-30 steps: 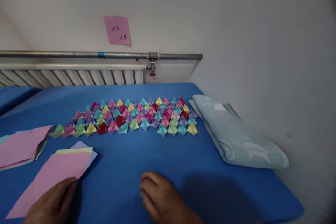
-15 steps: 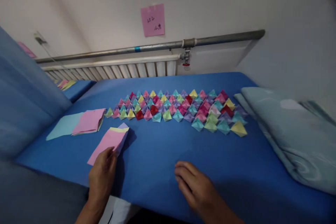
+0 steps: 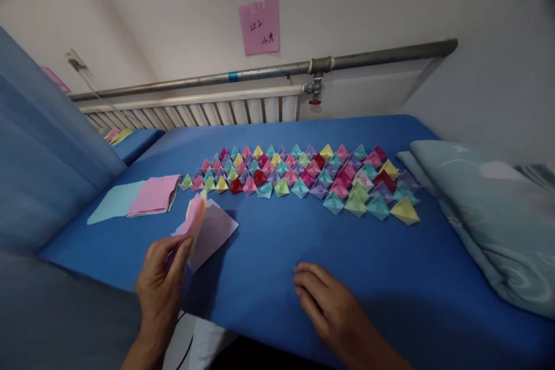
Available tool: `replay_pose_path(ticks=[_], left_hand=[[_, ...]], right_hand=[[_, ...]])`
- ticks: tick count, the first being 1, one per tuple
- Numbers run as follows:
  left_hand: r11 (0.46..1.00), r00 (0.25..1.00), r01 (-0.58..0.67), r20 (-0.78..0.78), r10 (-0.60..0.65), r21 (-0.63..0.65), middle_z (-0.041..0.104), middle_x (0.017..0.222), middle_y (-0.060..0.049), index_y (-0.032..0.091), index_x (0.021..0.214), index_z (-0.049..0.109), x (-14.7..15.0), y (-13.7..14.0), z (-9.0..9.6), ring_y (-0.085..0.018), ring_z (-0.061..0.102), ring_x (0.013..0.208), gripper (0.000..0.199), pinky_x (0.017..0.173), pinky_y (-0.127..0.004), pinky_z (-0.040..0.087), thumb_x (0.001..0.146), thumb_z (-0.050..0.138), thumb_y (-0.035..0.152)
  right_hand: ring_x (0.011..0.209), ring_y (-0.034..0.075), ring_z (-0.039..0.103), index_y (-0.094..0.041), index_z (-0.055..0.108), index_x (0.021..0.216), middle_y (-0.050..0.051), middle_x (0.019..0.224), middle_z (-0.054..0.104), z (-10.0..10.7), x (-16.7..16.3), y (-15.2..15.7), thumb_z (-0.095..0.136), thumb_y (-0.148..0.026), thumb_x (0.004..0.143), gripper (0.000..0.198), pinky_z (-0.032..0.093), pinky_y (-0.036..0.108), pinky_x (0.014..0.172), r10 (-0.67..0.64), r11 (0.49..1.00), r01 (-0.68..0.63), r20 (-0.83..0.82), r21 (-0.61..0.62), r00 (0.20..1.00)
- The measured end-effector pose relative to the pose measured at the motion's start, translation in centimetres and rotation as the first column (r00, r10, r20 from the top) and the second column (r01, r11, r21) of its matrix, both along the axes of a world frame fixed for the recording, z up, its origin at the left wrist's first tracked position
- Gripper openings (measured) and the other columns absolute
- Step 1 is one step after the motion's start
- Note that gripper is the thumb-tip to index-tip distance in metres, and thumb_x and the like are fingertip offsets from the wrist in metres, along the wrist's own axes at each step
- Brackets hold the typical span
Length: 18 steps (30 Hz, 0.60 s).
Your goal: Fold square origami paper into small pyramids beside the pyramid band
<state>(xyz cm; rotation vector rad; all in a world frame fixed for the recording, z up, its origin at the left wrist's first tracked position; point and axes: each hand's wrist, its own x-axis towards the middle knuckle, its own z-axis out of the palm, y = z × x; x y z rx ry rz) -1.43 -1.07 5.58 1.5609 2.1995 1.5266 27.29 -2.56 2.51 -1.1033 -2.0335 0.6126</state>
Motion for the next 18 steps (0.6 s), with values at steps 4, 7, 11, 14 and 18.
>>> replay_pose_path(ticks=[4, 7, 11, 14, 18], left_hand=[[0.996, 0.949, 0.088, -0.306, -0.079, 0.016, 0.06, 0.082, -0.002, 0.022, 0.082, 0.066, 0.5, 0.5, -0.7, -0.017, 0.058, 0.078, 0.021, 0.072, -0.03, 0.047, 0.087, 0.057, 0.041], [0.983, 0.918, 0.156, -0.353, -0.179, -0.095, 0.062, 0.081, -0.003, 0.023, 0.08, 0.067, 0.1, 1.1, -2.0, -0.02, 0.06, 0.079, 0.02, 0.073, -0.033, 0.048, 0.086, 0.056, 0.039], [0.953, 0.928, 0.257, -0.236, -0.29, -0.162, 0.065, 0.087, -0.002, 0.024, 0.083, 0.068, -0.6, 0.1, -2.3, -0.019, 0.063, 0.084, 0.02, 0.073, -0.031, 0.051, 0.085, 0.057, 0.041], [0.975, 0.963, 0.217, -0.153, -0.22, -0.04, 0.064, 0.098, -0.002, 0.025, 0.092, 0.065, -0.5, -1.1, -0.7, -0.02, 0.062, 0.096, 0.013, 0.083, -0.032, 0.051, 0.088, 0.058, 0.034], [0.81, 0.747, 0.582, -0.345, -0.568, -0.073, 0.067, 0.107, -0.003, 0.026, 0.102, 0.063, 1.4, -1.5, 1.2, -0.02, 0.06, 0.11, 0.017, 0.097, -0.038, 0.047, 0.09, 0.056, 0.017]], right_hand=[[0.092, 0.018, 0.066, -0.021, 0.063, 0.095, 0.006, 0.098, 0.066, -0.1, 0.0, -0.2, 0.043, -0.011, 0.092, 0.022, 0.057, 0.032, 0.082, 0.005, 1.0, -0.004, 0.008, -0.028, 1.0], [0.094, 0.018, 0.065, -0.022, 0.063, 0.094, 0.005, 0.101, 0.065, 0.2, 0.2, -0.4, 0.043, -0.011, 0.093, 0.022, 0.056, 0.031, 0.083, 0.017, 0.998, -0.016, 0.012, -0.062, 1.0], [0.095, 0.018, 0.065, -0.022, 0.063, 0.094, 0.006, 0.1, 0.066, 0.4, 0.2, -0.5, 0.044, -0.011, 0.092, 0.022, 0.057, 0.032, 0.084, 0.024, 0.998, -0.025, -0.003, -0.056, 1.0], [0.096, 0.019, 0.065, -0.021, 0.064, 0.097, 0.006, 0.101, 0.066, 0.2, 0.2, -0.4, 0.045, -0.012, 0.092, 0.022, 0.057, 0.033, 0.085, 0.022, 0.999, -0.023, -0.011, -0.047, 1.0], [0.106, 0.021, 0.063, -0.022, 0.058, 0.113, 0.009, 0.114, 0.064, 0.2, 0.9, -0.5, 0.049, -0.013, 0.091, 0.025, 0.055, 0.038, 0.09, -0.096, 0.995, 0.096, -0.005, 0.021, 0.995]])
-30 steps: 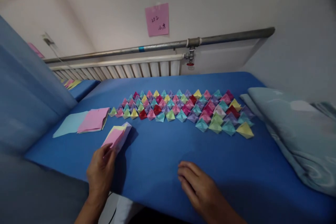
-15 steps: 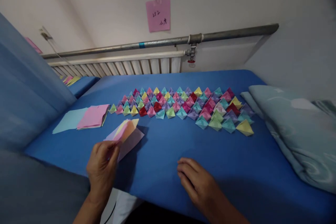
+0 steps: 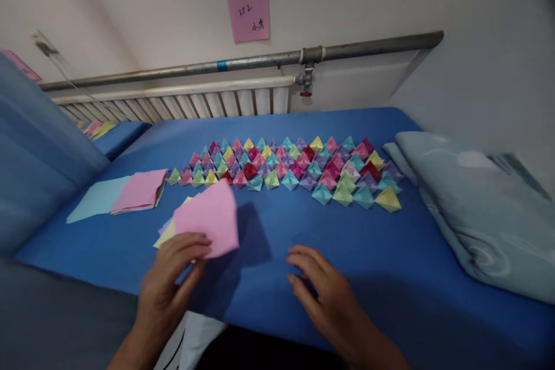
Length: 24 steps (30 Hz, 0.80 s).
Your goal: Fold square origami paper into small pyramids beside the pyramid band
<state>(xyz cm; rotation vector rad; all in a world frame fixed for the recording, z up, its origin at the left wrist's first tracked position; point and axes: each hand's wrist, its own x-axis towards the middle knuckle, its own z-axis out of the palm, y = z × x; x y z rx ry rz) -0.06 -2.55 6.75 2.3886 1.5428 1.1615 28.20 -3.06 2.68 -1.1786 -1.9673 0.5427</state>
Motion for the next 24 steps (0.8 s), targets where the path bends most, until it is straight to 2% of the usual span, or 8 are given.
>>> replay_pose_path(ticks=[2, 3, 6, 9, 13, 18, 24], left_hand=[[0.967, 0.958, 0.245, -0.135, -0.252, -0.063, 0.069, 0.109, -0.005, 0.026, 0.108, 0.063, 1.7, 0.3, -0.2, -0.02, 0.061, 0.11, 0.023, 0.099, -0.04, 0.046, 0.091, 0.053, 0.013], [0.94, 0.925, 0.328, -0.171, -0.34, -0.096, 0.069, 0.11, -0.006, 0.025, 0.11, 0.062, 2.7, 0.3, -0.5, -0.02, 0.062, 0.109, 0.024, 0.099, -0.039, 0.046, 0.092, 0.053, 0.012], [0.879, 0.864, 0.452, -0.168, -0.474, -0.153, 0.07, 0.109, -0.008, 0.023, 0.113, 0.062, 5.3, 0.1, -1.7, -0.019, 0.063, 0.104, 0.023, 0.092, -0.036, 0.05, 0.094, 0.05, 0.015], [0.857, 0.856, 0.478, -0.116, -0.504, -0.193, 0.07, 0.106, -0.007, 0.022, 0.111, 0.063, 6.6, -0.7, -2.4, -0.018, 0.064, 0.099, 0.022, 0.085, -0.032, 0.052, 0.095, 0.049, 0.016], [0.832, 0.85, 0.472, -0.099, -0.517, -0.292, 0.068, 0.114, -0.006, 0.024, 0.116, 0.06, 5.7, -1.2, -2.4, -0.018, 0.062, 0.107, 0.026, 0.091, -0.032, 0.05, 0.092, 0.052, 0.017], [0.883, 0.882, 0.34, -0.215, -0.419, -0.324, 0.064, 0.125, -0.007, 0.026, 0.125, 0.055, 2.9, -1.2, -3.0, -0.025, 0.056, 0.118, 0.039, 0.096, -0.039, 0.046, 0.086, 0.06, 0.027], [0.878, 0.854, 0.367, -0.263, -0.449, -0.306, 0.063, 0.129, -0.007, 0.028, 0.132, 0.051, 2.7, -1.1, -4.0, -0.026, 0.054, 0.119, 0.045, 0.098, -0.043, 0.041, 0.089, 0.06, 0.038]], right_hand=[[0.115, 0.025, 0.058, -0.021, 0.052, 0.123, 0.013, 0.124, 0.059, 0.3, 0.9, -0.4, 0.052, -0.014, 0.089, 0.035, 0.052, 0.044, 0.095, -0.062, 0.995, 0.059, 0.029, 0.086, 0.998], [0.12, 0.026, 0.054, -0.021, 0.05, 0.127, 0.014, 0.128, 0.056, 0.6, 1.4, -0.8, 0.053, -0.013, 0.087, 0.04, 0.05, 0.048, 0.098, -0.067, 0.992, 0.059, 0.062, 0.116, 0.996], [0.127, 0.028, 0.046, -0.023, 0.05, 0.129, 0.013, 0.135, 0.052, 1.1, 2.4, -1.9, 0.055, -0.008, 0.082, 0.05, 0.043, 0.051, 0.103, 0.014, 0.997, -0.03, 0.207, 0.071, 0.978], [0.125, 0.028, 0.047, -0.024, 0.056, 0.122, 0.011, 0.133, 0.055, 1.1, 2.6, -2.8, 0.054, -0.006, 0.078, 0.048, 0.044, 0.047, 0.099, 0.109, 0.994, -0.101, 0.285, -0.042, 0.952], [0.115, 0.023, 0.054, -0.024, 0.062, 0.107, 0.009, 0.123, 0.062, 0.7, 2.9, -3.2, 0.046, -0.002, 0.083, 0.037, 0.043, 0.041, 0.093, 0.116, 0.993, -0.115, 0.197, -0.018, 0.974], [0.112, 0.021, 0.056, -0.021, 0.06, 0.104, 0.007, 0.116, 0.065, 1.2, 3.9, -3.2, 0.047, -0.004, 0.087, 0.028, 0.041, 0.039, 0.093, 0.172, 0.985, -0.166, 0.134, -0.054, 0.976], [0.111, 0.021, 0.057, -0.021, 0.058, 0.103, 0.007, 0.116, 0.066, 1.5, 4.2, -3.1, 0.049, -0.007, 0.088, 0.022, 0.041, 0.039, 0.093, 0.219, 0.972, -0.205, 0.129, -0.111, 0.967]])
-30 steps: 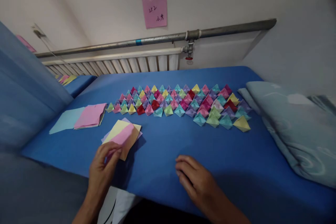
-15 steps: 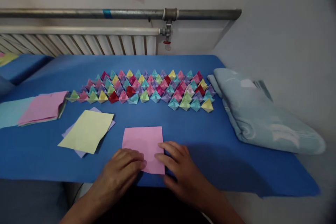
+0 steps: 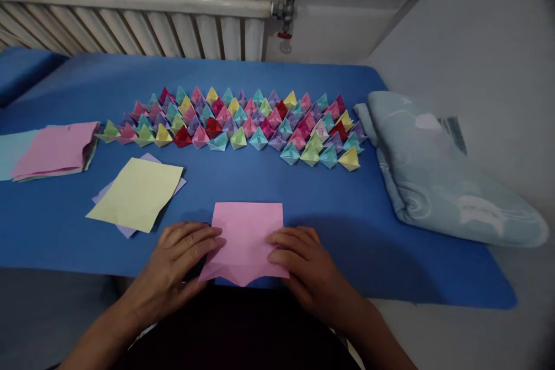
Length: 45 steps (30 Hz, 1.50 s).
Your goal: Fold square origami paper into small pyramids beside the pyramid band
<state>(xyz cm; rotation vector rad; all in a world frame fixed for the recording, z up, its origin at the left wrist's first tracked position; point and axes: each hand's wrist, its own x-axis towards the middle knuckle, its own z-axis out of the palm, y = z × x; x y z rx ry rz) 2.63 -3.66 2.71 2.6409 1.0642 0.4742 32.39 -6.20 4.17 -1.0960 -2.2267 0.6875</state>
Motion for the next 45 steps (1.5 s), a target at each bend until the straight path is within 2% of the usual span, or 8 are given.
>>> replay_pose_path(ticks=[7, 12, 18, 21, 23, 26, 30, 45], left_hand=[[1.0, 0.982, 0.015, 0.188, -0.011, -0.023, 0.07, 0.118, -0.004, 0.028, 0.115, 0.061, 0.5, 0.2, 2.6, -0.022, 0.063, 0.111, 0.027, 0.102, -0.042, 0.044, 0.09, 0.055, 0.02], [0.944, 0.907, -0.159, 0.336, 0.256, -0.29, 0.072, 0.088, 0.002, 0.031, 0.103, 0.066, 1.7, 0.0, 6.8, -0.015, 0.067, 0.072, 0.019, 0.064, -0.023, 0.054, 0.088, 0.057, 0.024], [0.582, 0.715, -0.253, 0.256, 0.651, -0.773, 0.064, 0.068, 0.002, 0.021, 0.083, 0.064, 3.8, 1.5, 4.2, -0.012, 0.058, 0.06, 0.025, 0.052, -0.021, 0.048, 0.083, 0.062, 0.046], [0.451, 0.697, -0.178, 0.211, 0.685, -0.875, 0.069, 0.084, -0.003, 0.021, 0.095, 0.063, 3.5, 1.7, 2.5, -0.017, 0.065, 0.073, 0.032, 0.062, -0.027, 0.055, 0.082, 0.062, 0.049], [0.492, 0.737, -0.268, 0.153, 0.659, -0.828, 0.069, 0.094, -0.006, 0.022, 0.111, 0.06, 2.6, 1.5, 2.2, -0.019, 0.067, 0.073, 0.043, 0.061, -0.031, 0.057, 0.082, 0.061, 0.052], [0.747, 0.818, -0.501, 0.044, 0.574, -0.438, 0.068, 0.099, -0.009, 0.022, 0.123, 0.056, 0.9, 0.8, 2.7, -0.021, 0.065, 0.065, 0.053, 0.053, -0.034, 0.054, 0.082, 0.057, 0.057], [0.972, 0.974, -0.228, -0.023, 0.227, -0.059, 0.063, 0.124, -0.009, 0.027, 0.131, 0.052, -0.4, -0.5, 3.2, -0.029, 0.06, 0.112, 0.053, 0.087, -0.042, 0.055, 0.086, 0.059, 0.052], [0.997, 0.997, 0.073, -0.012, -0.073, -0.02, 0.062, 0.131, -0.007, 0.026, 0.142, 0.041, -1.4, -1.1, 0.5, -0.023, 0.055, 0.122, 0.05, 0.108, -0.045, 0.036, 0.093, 0.053, 0.026]], right_hand=[[0.104, 0.019, 0.063, -0.023, 0.053, 0.116, 0.007, 0.11, 0.068, 0.5, 0.2, -0.2, 0.047, -0.012, 0.094, 0.026, 0.046, 0.038, 0.091, 0.009, 0.997, 0.004, -0.159, 0.078, 0.987], [0.084, 0.016, 0.067, -0.027, 0.059, 0.11, 0.001, 0.096, 0.071, 2.9, -0.7, 0.4, 0.051, -0.015, 0.092, 0.023, 0.052, 0.028, 0.074, -0.253, 0.966, 0.256, -0.307, -0.03, 0.918], [0.052, 0.011, 0.055, -0.025, 0.046, 0.131, -0.001, 0.084, 0.066, 1.6, -1.7, 2.1, 0.059, -0.034, 0.087, 0.047, 0.045, 0.022, 0.045, -0.591, 0.741, 0.289, -0.385, -0.606, 0.709], [0.054, 0.009, 0.058, -0.026, 0.052, 0.126, 0.006, 0.112, 0.065, 0.6, -0.9, 1.1, 0.056, -0.028, 0.087, 0.039, 0.051, 0.024, 0.05, -0.561, 0.727, 0.282, -0.304, -0.626, 0.77], [0.073, 0.013, 0.066, -0.026, 0.06, 0.116, 0.008, 0.124, 0.061, 0.3, -0.3, 0.0, 0.048, -0.019, 0.089, 0.031, 0.056, 0.03, 0.068, -0.444, 0.837, 0.304, -0.24, -0.455, 0.863], [0.111, 0.021, 0.06, -0.025, 0.063, 0.115, 0.009, 0.127, 0.059, 0.3, 0.4, -1.1, 0.042, -0.006, 0.085, 0.041, 0.051, 0.04, 0.091, -0.228, 0.962, 0.212, -0.078, -0.174, 0.971], [0.126, 0.029, 0.047, -0.026, 0.059, 0.122, 0.01, 0.135, 0.055, 0.6, 0.5, -1.4, 0.054, -0.011, 0.081, 0.044, 0.041, 0.05, 0.1, -0.083, 0.993, 0.093, 0.127, -0.07, 0.988], [0.117, 0.026, 0.05, -0.027, 0.061, 0.118, 0.004, 0.119, 0.067, 0.1, 0.4, -0.7, 0.063, -0.024, 0.086, 0.032, 0.032, 0.045, 0.097, -0.03, 0.999, 0.027, 0.152, 0.022, 0.988]])
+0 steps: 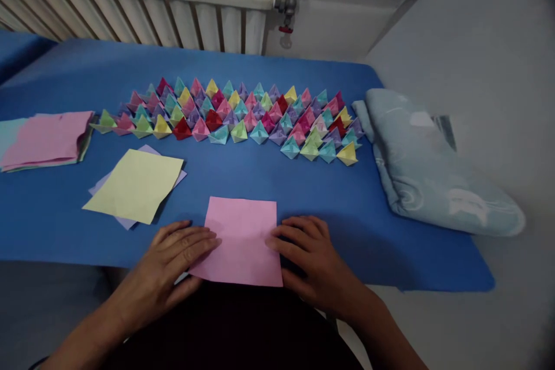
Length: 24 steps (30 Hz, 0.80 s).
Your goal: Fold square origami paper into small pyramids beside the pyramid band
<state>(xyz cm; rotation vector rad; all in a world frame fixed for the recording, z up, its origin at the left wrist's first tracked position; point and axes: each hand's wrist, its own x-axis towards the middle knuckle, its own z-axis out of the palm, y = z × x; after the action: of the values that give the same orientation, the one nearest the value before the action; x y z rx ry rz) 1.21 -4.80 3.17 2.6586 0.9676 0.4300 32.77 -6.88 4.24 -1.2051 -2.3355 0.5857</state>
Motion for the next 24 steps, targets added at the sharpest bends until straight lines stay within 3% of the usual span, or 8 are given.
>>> replay_pose_path(ticks=[7, 12, 19, 24], left_hand=[[0.98, 0.976, -0.168, 0.122, 0.181, -0.11, 0.069, 0.11, -0.004, 0.027, 0.125, 0.055, 0.9, 1.3, -0.2, -0.022, 0.062, 0.099, 0.032, 0.086, -0.038, 0.045, 0.095, 0.05, 0.037], [0.938, 0.934, -0.3, 0.143, 0.326, -0.175, 0.069, 0.093, -0.002, 0.026, 0.107, 0.065, 2.3, 2.2, 0.4, -0.02, 0.061, 0.086, 0.029, 0.076, -0.034, 0.045, 0.095, 0.048, 0.045], [0.867, 0.86, -0.49, 0.112, 0.497, -0.087, 0.063, 0.083, -0.002, 0.022, 0.079, 0.064, 3.3, 2.8, -0.3, -0.02, 0.056, 0.078, 0.038, 0.072, -0.037, 0.041, 0.093, 0.047, 0.053], [0.857, 0.849, -0.511, 0.113, 0.515, -0.067, 0.063, 0.087, -0.003, 0.022, 0.073, 0.063, 3.3, 2.9, -1.0, -0.022, 0.056, 0.081, 0.034, 0.075, -0.04, 0.04, 0.092, 0.053, 0.048]], right_hand=[[0.118, 0.027, 0.05, -0.023, 0.069, 0.101, 0.009, 0.124, 0.062, -0.4, -1.5, 0.7, 0.053, -0.012, 0.086, 0.024, 0.036, 0.046, 0.096, -0.188, 0.982, 0.188, -0.04, -0.015, 0.981], [0.117, 0.03, 0.052, -0.023, 0.07, 0.084, 0.008, 0.123, 0.063, -0.4, -2.7, 1.4, 0.056, -0.024, 0.09, 0.015, 0.039, 0.05, 0.094, -0.366, 0.928, 0.363, -0.024, -0.079, 0.93], [0.122, 0.034, 0.047, -0.02, 0.059, 0.068, 0.011, 0.132, 0.058, -1.1, -3.8, 2.1, 0.057, -0.033, 0.09, 0.026, 0.039, 0.055, 0.093, -0.496, 0.865, 0.499, 0.066, -0.05, 0.866], [0.125, 0.038, 0.042, -0.02, 0.055, 0.064, 0.012, 0.139, 0.051, -1.4, -4.0, 2.4, 0.06, -0.033, 0.087, 0.027, 0.038, 0.061, 0.093, -0.534, 0.843, 0.538, 0.093, -0.018, 0.84]])
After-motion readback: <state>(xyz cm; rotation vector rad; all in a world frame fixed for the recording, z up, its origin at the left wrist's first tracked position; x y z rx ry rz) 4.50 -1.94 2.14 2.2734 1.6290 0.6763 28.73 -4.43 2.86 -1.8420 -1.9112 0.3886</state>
